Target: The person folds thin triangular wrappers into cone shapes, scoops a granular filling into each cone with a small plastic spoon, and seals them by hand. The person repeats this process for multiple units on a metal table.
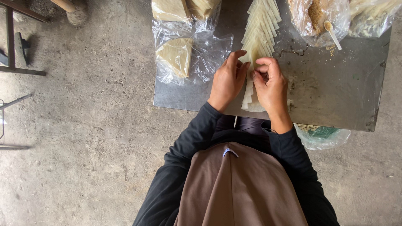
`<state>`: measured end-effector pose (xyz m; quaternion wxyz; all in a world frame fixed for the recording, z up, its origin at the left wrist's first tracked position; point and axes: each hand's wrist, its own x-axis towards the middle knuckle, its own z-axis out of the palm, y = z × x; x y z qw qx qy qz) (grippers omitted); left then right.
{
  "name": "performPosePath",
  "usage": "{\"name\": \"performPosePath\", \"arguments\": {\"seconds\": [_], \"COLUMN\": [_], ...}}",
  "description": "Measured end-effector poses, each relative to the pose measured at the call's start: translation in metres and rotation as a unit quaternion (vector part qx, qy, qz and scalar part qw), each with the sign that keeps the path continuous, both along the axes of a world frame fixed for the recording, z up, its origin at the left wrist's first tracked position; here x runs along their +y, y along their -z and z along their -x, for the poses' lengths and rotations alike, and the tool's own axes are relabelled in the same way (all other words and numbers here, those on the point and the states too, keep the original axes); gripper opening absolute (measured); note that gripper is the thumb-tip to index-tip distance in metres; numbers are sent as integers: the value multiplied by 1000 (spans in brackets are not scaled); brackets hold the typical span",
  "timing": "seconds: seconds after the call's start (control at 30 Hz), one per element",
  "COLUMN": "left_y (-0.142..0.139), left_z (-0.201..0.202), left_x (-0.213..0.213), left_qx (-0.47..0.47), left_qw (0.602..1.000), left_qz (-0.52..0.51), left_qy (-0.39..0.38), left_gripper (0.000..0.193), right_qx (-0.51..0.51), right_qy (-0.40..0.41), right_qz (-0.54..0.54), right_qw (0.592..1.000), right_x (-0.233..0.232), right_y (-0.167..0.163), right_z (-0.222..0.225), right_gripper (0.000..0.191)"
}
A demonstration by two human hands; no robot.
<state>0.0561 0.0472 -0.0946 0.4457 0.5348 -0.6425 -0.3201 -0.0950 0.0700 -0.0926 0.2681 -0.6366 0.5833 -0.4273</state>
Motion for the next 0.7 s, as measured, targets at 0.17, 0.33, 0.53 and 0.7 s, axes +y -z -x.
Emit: {"name": "performPosePath", "arguments": {"seconds": [0.17, 0.33, 0.53, 0.7], "left_y": [11, 19, 25, 27], "left_z": [4, 5, 9, 12], "left_x": [-4, 0, -1, 0], "left_qx": [-59, -102, -158, -164], "left_qw": [997, 994, 984, 981], "left_qz": [50, 44, 85, 97], "left_qy": [-25, -10, -9, -13], "left_gripper": [29, 23, 23, 23], "right_qx": [-15, -179, -365, -446], "right_qy": [5, 2, 11, 22], "right_qz": [5, -46, -62, -36], "right_qw": [1000, 983, 929, 894], "right_x": [0, -2, -1, 3], "right_y": [8, 21, 28, 24], "right_z": [9, 31, 62, 88], "right_gripper": [30, 31, 30, 28]}}
